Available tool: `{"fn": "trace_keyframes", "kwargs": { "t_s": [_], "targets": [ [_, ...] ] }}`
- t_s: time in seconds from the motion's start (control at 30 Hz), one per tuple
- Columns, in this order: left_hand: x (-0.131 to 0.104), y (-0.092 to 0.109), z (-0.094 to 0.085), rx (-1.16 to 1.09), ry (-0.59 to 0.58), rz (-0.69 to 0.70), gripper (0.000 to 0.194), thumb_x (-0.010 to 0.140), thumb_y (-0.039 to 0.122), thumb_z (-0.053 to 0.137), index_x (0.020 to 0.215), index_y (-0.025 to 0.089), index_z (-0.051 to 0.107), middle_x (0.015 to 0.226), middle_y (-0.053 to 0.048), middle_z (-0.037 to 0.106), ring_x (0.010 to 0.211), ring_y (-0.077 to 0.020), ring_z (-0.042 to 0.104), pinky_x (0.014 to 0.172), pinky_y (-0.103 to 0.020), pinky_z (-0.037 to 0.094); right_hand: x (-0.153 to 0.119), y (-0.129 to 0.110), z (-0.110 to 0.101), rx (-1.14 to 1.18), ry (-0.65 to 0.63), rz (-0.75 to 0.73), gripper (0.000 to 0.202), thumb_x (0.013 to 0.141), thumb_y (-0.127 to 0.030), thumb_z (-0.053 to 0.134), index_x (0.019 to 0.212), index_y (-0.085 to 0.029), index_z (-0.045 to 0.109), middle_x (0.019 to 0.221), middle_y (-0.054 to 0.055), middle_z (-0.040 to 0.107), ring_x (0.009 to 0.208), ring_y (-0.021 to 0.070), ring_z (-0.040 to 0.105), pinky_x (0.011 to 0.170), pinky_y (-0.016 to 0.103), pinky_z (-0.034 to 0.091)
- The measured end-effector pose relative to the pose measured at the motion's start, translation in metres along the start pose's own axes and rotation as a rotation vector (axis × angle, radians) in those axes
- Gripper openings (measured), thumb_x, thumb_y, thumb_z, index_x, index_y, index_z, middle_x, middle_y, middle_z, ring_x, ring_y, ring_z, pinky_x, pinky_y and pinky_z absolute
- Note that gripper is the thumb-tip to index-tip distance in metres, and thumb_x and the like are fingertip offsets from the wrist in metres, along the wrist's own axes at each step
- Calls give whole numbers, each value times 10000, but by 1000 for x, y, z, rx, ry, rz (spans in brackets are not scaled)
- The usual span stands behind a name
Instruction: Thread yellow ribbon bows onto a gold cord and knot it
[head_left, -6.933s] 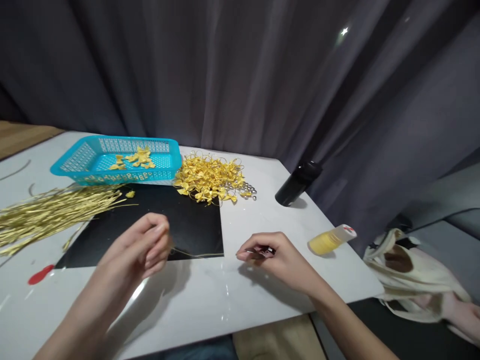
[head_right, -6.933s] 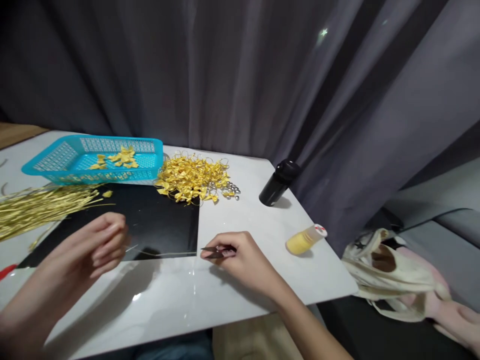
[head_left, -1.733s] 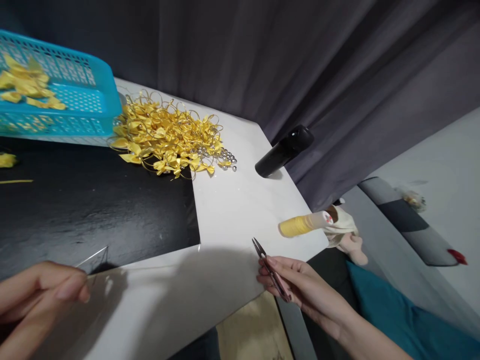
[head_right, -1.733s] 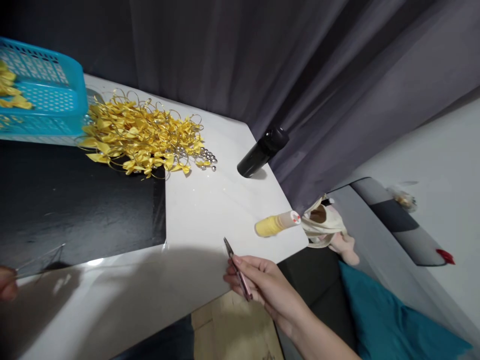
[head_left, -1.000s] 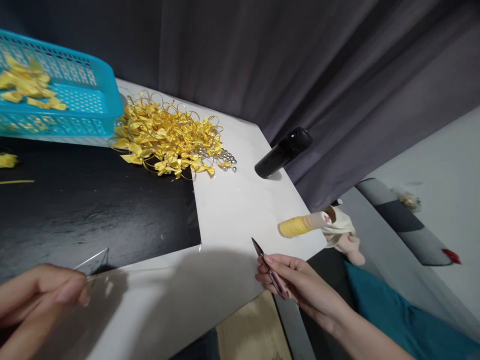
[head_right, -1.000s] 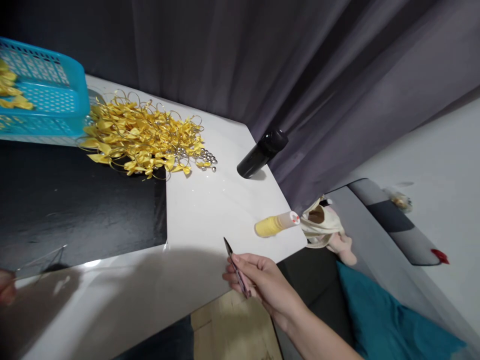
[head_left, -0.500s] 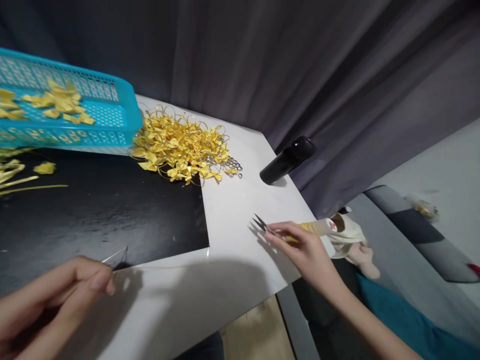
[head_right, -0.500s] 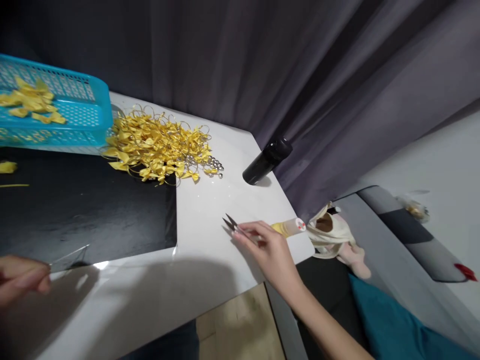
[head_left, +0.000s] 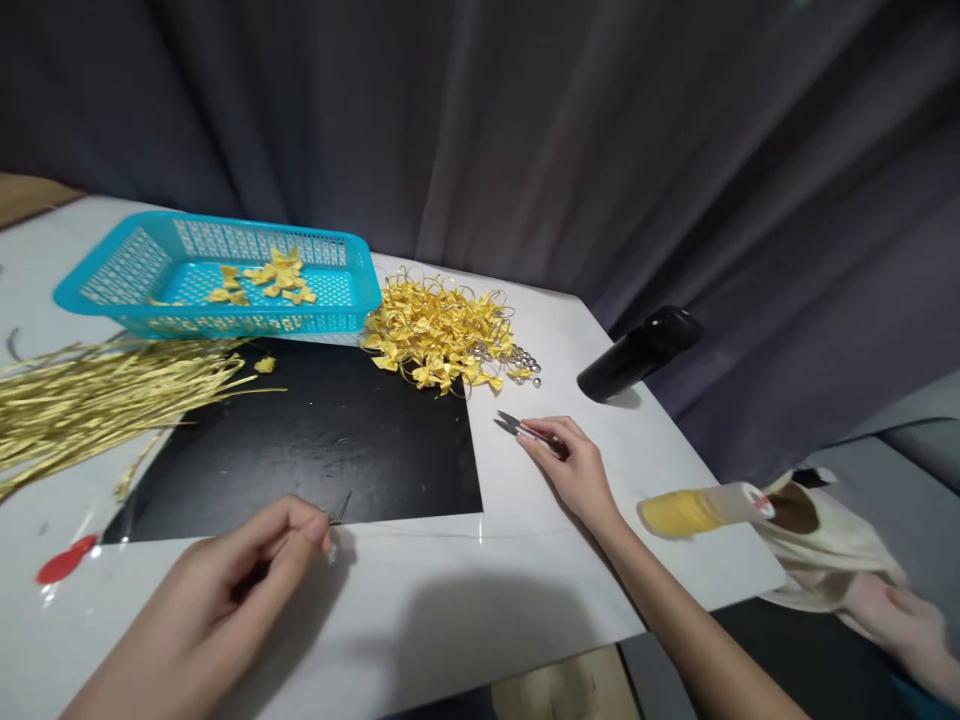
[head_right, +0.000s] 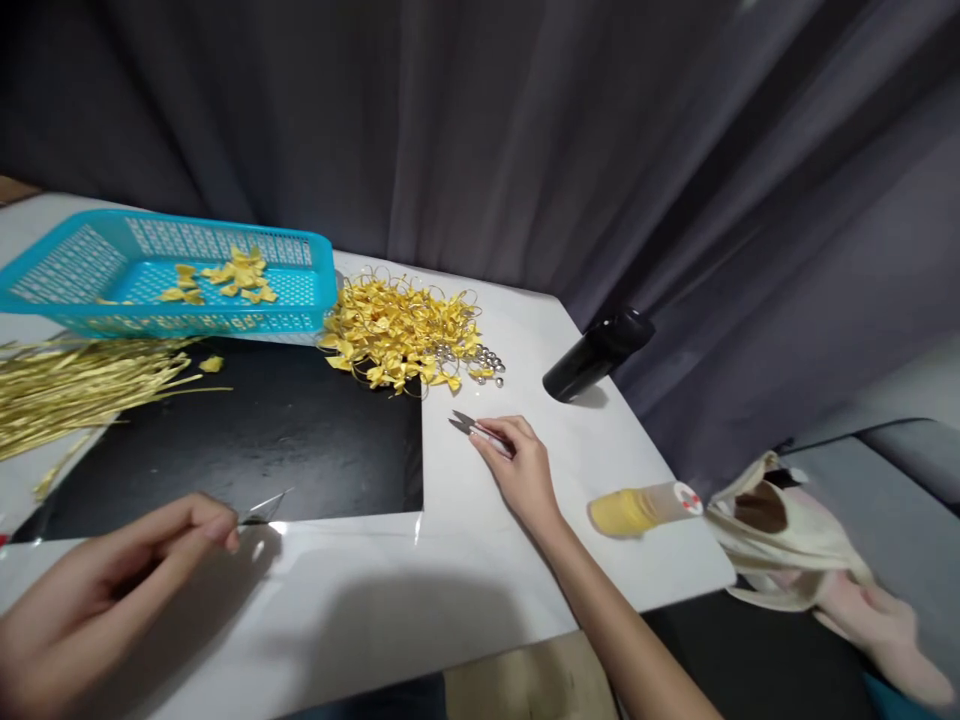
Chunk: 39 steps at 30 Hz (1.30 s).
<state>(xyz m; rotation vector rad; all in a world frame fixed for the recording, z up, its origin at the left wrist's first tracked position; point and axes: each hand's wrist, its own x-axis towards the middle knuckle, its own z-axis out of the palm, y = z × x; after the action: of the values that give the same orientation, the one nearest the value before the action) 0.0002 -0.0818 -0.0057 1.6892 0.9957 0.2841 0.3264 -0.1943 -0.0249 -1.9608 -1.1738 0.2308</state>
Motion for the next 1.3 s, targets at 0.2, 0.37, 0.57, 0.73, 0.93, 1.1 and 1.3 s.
{"fn": "trace_keyframes", "kwargs": {
  "t_s": [0.2,0.37,0.57,0.73,0.93,1.1,1.3],
  "targets": [
    [0,-8,-7,14,-42,5,404,941,569,354,783,240,527,749,23,546,704,-167,518,598,-186,413,7,-5,-4,11,-41,-14,201,821,-349,666,939,-189,696,962,92,643,873,256,624,787,388,497],
    [-1,1,-5,14,-37,24,381,945,539,368,775,232,516,730,21,541,695,-170,512,594,-188,410,3,-68,7,78,-138,-86,135,869,-301,639,979,-231,676,1065,56,640,998,220,613,872,339,477],
    [-3,11,-5,22,4,43,401,936,551,362,758,225,511,685,26,480,650,-165,473,554,-198,373,-11,-145,51,323,-711,-150,235,795,-234,758,1014,-169,704,989,59,727,940,197,663,829,281,497],
    [-5,11,-13,50,34,28,423,929,577,366,751,227,522,678,23,477,637,-167,461,530,-200,366,-1,-152,63,405,-824,-50,83,843,-167,686,795,-142,750,731,27,747,718,162,679,683,231,492],
    [-8,12,-36,87,141,80,343,914,565,428,943,255,572,857,-5,625,816,-196,594,659,-188,447,13,-138,39,327,-732,-44,109,850,-190,666,768,-174,737,733,11,738,711,166,673,660,231,479],
    [-8,5,-47,159,255,62,363,895,585,446,1034,269,559,919,-23,636,871,-221,603,597,-205,435,14,-123,20,191,-652,-66,135,852,-202,657,736,-214,725,686,-22,734,642,152,674,605,211,481],
    [-8,10,-50,106,388,81,359,856,589,509,1013,270,562,721,23,556,568,-158,472,494,-224,367,8,-107,14,97,-656,-104,140,864,-206,636,758,-241,721,697,-30,734,642,156,669,608,220,484]
  ]
}}
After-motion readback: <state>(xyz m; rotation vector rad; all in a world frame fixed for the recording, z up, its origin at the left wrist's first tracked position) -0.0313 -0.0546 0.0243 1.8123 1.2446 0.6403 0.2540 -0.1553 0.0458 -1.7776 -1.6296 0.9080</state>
